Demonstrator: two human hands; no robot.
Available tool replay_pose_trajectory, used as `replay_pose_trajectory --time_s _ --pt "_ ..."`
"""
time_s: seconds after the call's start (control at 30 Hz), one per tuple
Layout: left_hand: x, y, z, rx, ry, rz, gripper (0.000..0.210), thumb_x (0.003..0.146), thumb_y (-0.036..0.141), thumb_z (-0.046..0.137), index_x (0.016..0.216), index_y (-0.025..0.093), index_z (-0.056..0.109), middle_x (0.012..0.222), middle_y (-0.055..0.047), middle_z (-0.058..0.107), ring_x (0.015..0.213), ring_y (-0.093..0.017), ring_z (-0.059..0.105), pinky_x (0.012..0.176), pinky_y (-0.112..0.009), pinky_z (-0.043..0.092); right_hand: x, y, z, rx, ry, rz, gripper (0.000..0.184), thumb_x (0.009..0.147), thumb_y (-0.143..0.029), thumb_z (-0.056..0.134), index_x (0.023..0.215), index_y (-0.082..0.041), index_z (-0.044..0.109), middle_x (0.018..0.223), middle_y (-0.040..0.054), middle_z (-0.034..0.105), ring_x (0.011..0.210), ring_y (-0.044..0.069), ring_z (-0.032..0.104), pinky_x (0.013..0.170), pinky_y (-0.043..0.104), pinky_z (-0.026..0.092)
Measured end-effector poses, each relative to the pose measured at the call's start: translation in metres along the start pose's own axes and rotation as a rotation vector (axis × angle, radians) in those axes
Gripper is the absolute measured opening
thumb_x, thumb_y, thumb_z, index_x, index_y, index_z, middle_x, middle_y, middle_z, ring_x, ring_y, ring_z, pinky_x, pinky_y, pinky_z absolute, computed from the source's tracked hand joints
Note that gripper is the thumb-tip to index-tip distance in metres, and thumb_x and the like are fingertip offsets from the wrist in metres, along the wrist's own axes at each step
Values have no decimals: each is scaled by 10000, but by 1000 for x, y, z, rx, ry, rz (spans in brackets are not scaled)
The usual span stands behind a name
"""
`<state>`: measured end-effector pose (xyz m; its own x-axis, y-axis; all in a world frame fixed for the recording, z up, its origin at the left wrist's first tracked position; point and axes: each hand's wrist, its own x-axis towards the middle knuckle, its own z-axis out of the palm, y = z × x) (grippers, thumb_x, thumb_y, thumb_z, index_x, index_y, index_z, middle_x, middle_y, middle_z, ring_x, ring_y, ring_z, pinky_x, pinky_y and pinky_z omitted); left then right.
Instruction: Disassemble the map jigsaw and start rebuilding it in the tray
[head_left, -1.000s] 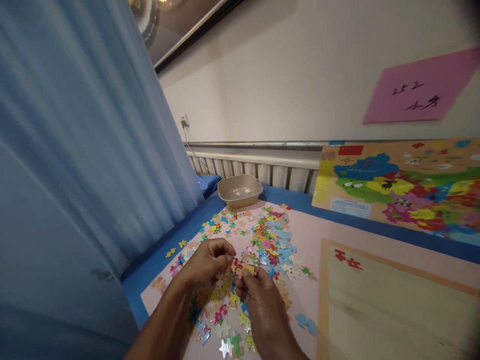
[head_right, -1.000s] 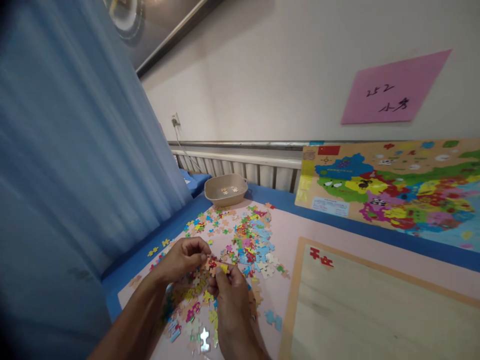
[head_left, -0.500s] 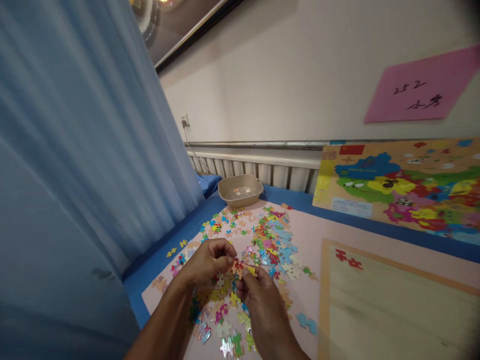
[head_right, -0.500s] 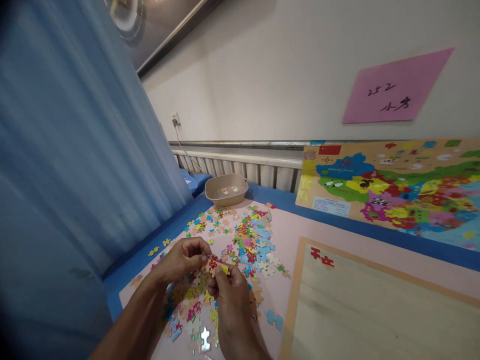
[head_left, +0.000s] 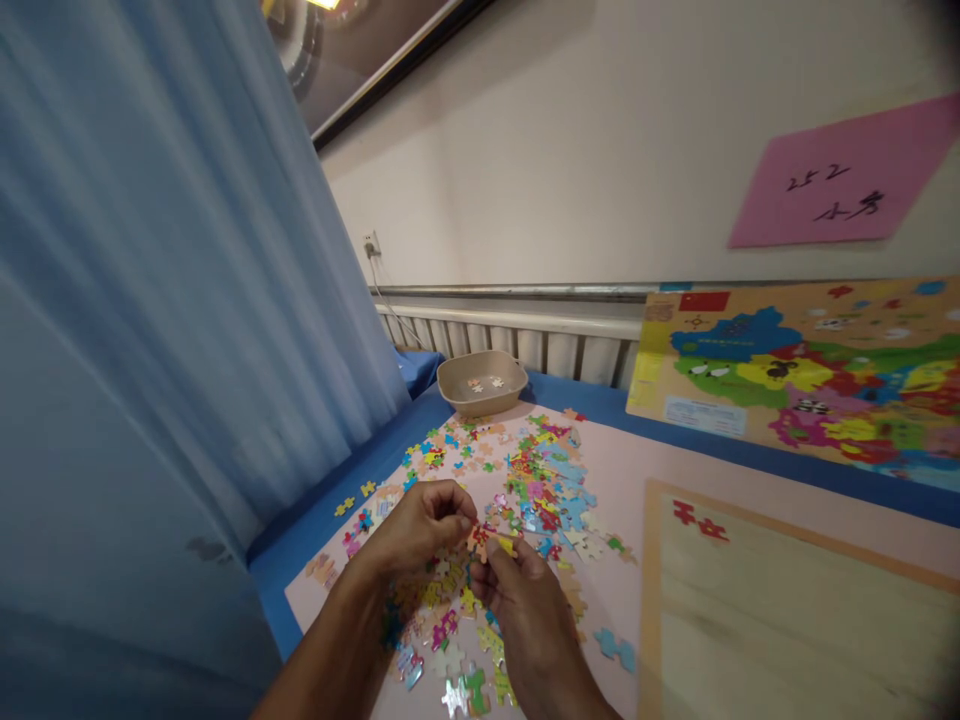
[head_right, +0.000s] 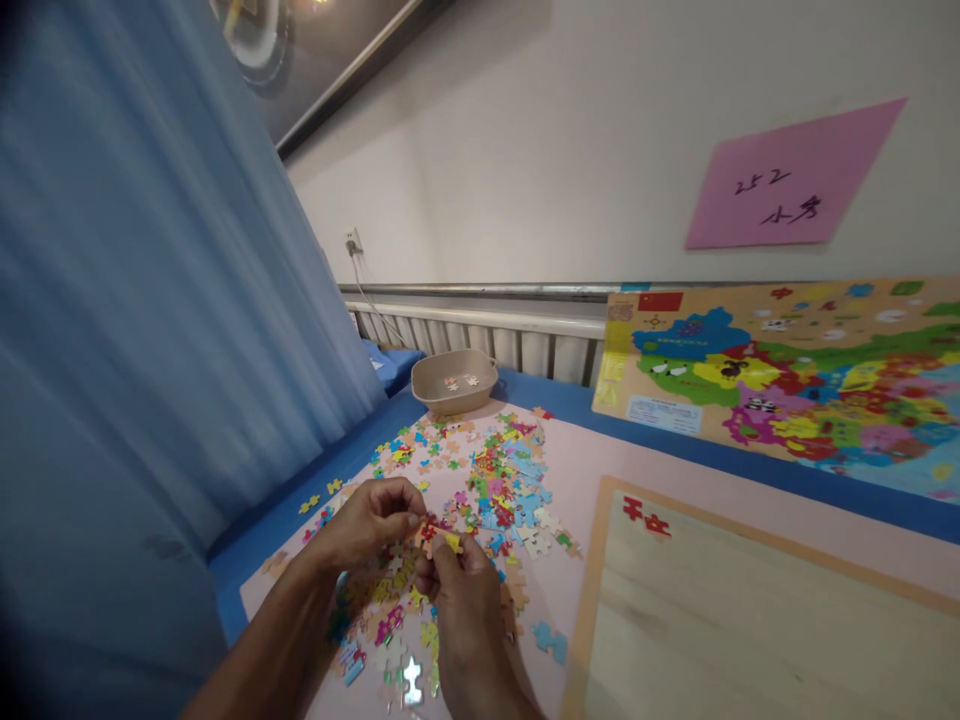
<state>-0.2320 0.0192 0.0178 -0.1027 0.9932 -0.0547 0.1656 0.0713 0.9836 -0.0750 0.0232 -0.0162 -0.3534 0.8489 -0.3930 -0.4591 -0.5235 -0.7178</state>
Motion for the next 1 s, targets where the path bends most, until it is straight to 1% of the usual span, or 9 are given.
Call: replay_pose_trajectory --time_s 0.13,0.33,0.47,0.73,0.87,1.0 --pt "0 3 -1 2 -7 0 253 691 354 813 793 157 691 685 16 612 594 -96 487 582 -233 375 -1 2 0 27 10 5 394 625 -414 936 776 -232 622 644 -43 633 598 164 605 568 315 472" --pt "0 -4 -1 22 -15 17 228 729 347 788 804 154 692 688 19 602 602 -92 468 583 -225 369 1 5 -1 41 -15 8 414 627 -434 956 796 -215 648 681 -37 649 589 143 585 542 300 445" --pt "0 -7 -1 40 -10 18 211 741 333 772 817 151 698 683 25 597 593 -92 468 569 -224 360 2 5 -1 58 -23 11 378 643 -415 943 788 -218 654 698 -38 655 598 139 588 550 297 441" --pt "2 -7 1 21 19 14 171 710 297 766 785 160 697 682 19 619 598 -95 496 576 -218 376 2 6 -1 77 -57 10 347 662 -424 930 804 -227 682 707 -16 679 649 182 635 581 320 468" --pt "2 -7 3 -3 23 -3 208 691 321 795 781 161 696 685 20 624 586 -92 497 564 -217 377 1 5 -2 65 -75 24 342 680 -429 938 824 -213 716 722 6 705 653 190 642 579 324 472" --pt "2 -4 4 -6 23 -26 247 706 362 825 786 161 705 683 14 634 587 -101 518 576 -228 392 1 3 -1 68 -42 39 366 648 -429 971 801 -207 724 711 6 704 639 185 640 566 318 472"
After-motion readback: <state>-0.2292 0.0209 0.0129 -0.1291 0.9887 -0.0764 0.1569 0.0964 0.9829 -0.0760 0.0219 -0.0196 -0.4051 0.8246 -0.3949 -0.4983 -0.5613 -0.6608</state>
